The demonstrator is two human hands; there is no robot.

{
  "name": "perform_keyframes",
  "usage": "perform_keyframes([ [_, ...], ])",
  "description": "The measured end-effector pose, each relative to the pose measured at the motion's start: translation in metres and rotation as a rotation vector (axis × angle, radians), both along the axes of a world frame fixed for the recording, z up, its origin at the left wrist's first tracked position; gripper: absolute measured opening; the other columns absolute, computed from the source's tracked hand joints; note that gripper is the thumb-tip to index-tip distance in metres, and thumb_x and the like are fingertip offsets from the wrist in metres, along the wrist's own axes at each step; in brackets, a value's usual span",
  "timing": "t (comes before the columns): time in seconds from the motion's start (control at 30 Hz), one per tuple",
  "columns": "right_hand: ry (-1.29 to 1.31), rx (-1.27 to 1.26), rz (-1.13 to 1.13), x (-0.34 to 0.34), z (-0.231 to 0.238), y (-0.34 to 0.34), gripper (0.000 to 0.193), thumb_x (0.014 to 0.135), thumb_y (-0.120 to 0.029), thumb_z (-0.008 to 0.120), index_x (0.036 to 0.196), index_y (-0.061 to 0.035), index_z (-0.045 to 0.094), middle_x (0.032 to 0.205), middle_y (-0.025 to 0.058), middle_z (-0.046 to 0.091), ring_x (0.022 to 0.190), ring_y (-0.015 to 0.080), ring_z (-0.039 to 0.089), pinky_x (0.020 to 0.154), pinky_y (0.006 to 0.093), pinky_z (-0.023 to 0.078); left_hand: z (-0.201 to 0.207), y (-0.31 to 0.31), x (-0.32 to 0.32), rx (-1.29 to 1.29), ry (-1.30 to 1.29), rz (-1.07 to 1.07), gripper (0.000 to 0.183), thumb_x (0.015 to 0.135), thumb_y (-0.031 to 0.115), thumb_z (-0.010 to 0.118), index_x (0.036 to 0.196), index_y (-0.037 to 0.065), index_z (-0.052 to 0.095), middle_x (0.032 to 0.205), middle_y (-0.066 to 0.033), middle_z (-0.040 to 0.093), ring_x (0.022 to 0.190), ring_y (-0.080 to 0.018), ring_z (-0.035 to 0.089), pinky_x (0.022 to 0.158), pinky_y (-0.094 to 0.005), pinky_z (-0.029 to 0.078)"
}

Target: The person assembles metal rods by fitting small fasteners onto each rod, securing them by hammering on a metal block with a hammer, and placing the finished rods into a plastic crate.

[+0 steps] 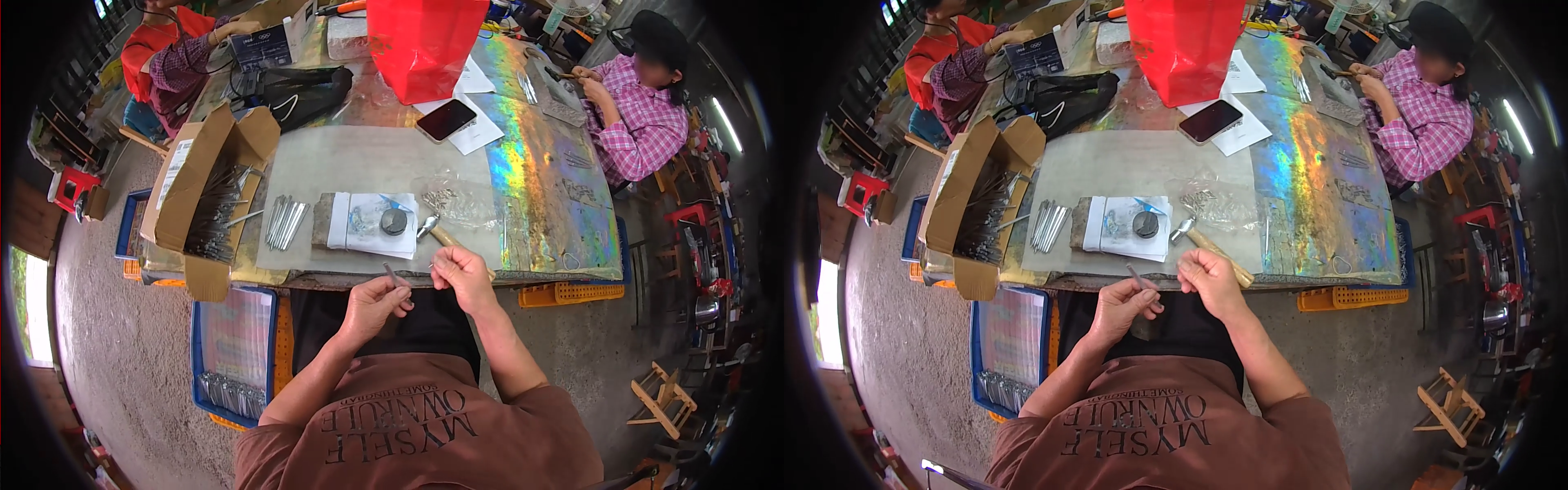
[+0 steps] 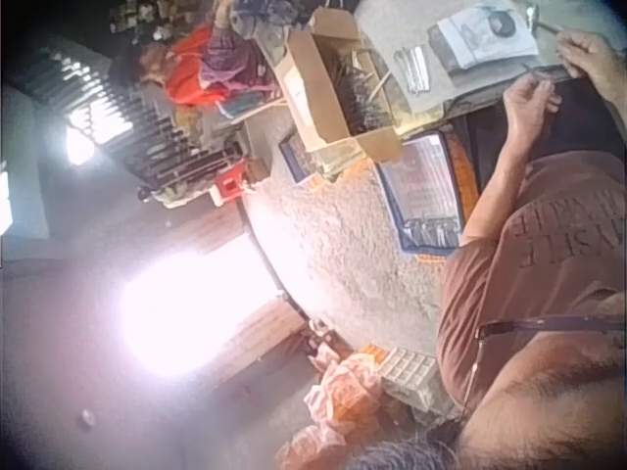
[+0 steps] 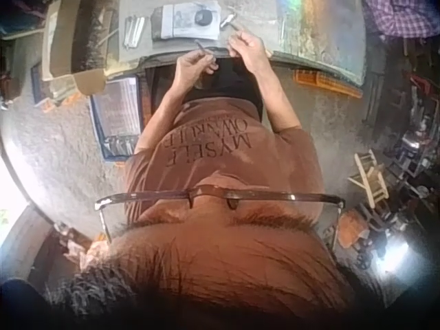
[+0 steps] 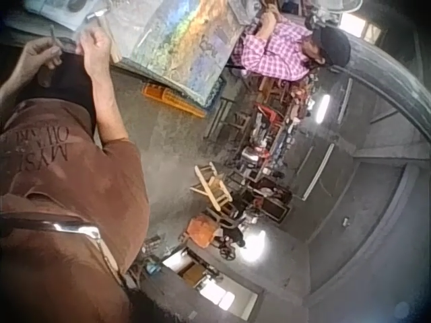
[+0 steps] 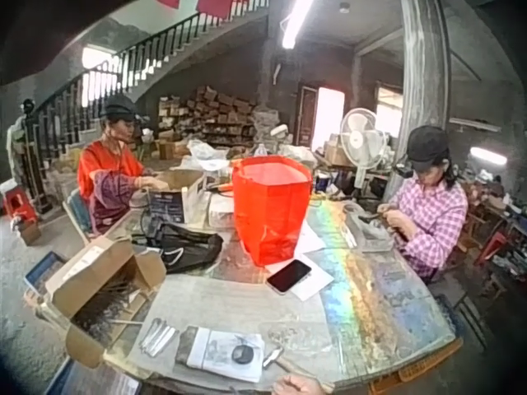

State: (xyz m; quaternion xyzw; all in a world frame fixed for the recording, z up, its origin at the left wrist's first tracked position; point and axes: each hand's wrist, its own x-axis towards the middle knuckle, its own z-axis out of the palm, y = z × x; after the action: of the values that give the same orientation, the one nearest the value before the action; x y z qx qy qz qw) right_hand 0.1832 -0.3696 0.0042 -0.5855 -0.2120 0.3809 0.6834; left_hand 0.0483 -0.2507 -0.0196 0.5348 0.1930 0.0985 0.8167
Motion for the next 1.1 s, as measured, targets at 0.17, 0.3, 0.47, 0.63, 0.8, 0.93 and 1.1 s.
perform_keyframes([
  [0.17, -0.092, -0.058, 0.014, -0.030, -0.002, 0.004, 0.014, 0.085, -0.013, 0.053, 0.081, 0.0002, 0.055, 0.065, 0.0000, 0.051, 0.055, 0.0052, 0.044, 0.050, 0.0179, 0.037, 0.006, -0.003, 0.006, 0.037, -0.040, -0.017, 0.013, 0.084, 0.011, 0.054, 0.090, -0.001, 0.057, 0.072, -0.0025, 0.057, 0.062, -0.0069, 0.054, 0.052, -0.0181, 0.044],
  [0.3, -0.368, -0.151, 0.036, -0.035, -0.002, 0.004, 0.013, 0.084, -0.011, 0.053, 0.082, 0.0014, 0.054, 0.063, 0.0019, 0.052, 0.056, 0.0072, 0.047, 0.051, 0.0211, 0.039, 0.002, -0.002, 0.000, 0.099, -0.009, -0.004, 0.012, 0.084, 0.011, 0.054, 0.086, 0.000, 0.056, 0.070, -0.0011, 0.056, 0.059, -0.0057, 0.053, 0.050, -0.0176, 0.043],
  [0.47, -0.632, -0.150, 0.126, -0.030, -0.002, 0.002, 0.012, 0.082, -0.010, 0.054, 0.081, 0.0016, 0.053, 0.061, 0.0056, 0.051, 0.054, 0.0100, 0.048, 0.050, 0.0242, 0.039, -0.001, 0.002, -0.005, 0.125, 0.000, -0.052, 0.010, 0.084, 0.008, 0.053, 0.084, -0.002, 0.055, 0.070, -0.0039, 0.056, 0.060, -0.0079, 0.055, 0.051, -0.0181, 0.044],
  [0.63, -0.356, -0.261, 0.096, -0.038, 0.003, 0.003, 0.016, 0.084, -0.013, 0.051, 0.079, 0.0014, 0.051, 0.061, 0.0028, 0.050, 0.055, 0.0075, 0.046, 0.050, 0.0222, 0.039, -0.001, 0.001, -0.005, -0.076, -0.088, 0.079, 0.011, 0.085, 0.010, 0.052, 0.088, -0.001, 0.054, 0.075, -0.0072, 0.058, 0.063, -0.0131, 0.059, 0.053, -0.0210, 0.048],
  [0.8, -0.165, -0.158, 0.049, -0.048, -0.003, 0.002, 0.017, 0.086, -0.015, 0.049, 0.078, 0.0002, 0.050, 0.061, 0.0003, 0.048, 0.053, 0.0060, 0.043, 0.048, 0.0203, 0.037, 0.004, 0.005, -0.006, -0.320, -0.136, 0.235, 0.013, 0.084, 0.014, 0.054, 0.088, 0.002, 0.054, 0.081, -0.0093, 0.060, 0.071, -0.0183, 0.062, 0.057, -0.0247, 0.051],
  [0.93, -0.135, -0.135, 0.071, -0.052, -0.007, 0.004, 0.016, 0.087, -0.014, 0.047, 0.079, -0.0005, 0.050, 0.062, 0.0002, 0.047, 0.054, 0.0059, 0.043, 0.048, 0.0198, 0.037, 0.003, 0.004, -0.006, -0.329, -0.155, 0.271, 0.014, 0.083, 0.015, 0.055, 0.088, 0.002, 0.054, 0.082, -0.0091, 0.060, 0.070, -0.0181, 0.062, 0.057, -0.0246, 0.051],
  [1.1, -0.085, -0.110, 0.063, -0.053, -0.008, 0.004, 0.016, 0.087, -0.014, 0.047, 0.079, -0.0008, 0.050, 0.063, 0.0001, 0.047, 0.054, 0.0059, 0.042, 0.048, 0.0196, 0.036, 0.000, 0.003, -0.006, -0.323, -0.154, 0.273, 0.014, 0.083, 0.015, 0.056, 0.089, 0.002, 0.054, 0.083, -0.0093, 0.060, 0.070, -0.0173, 0.061, 0.059, -0.0245, 0.050],
])
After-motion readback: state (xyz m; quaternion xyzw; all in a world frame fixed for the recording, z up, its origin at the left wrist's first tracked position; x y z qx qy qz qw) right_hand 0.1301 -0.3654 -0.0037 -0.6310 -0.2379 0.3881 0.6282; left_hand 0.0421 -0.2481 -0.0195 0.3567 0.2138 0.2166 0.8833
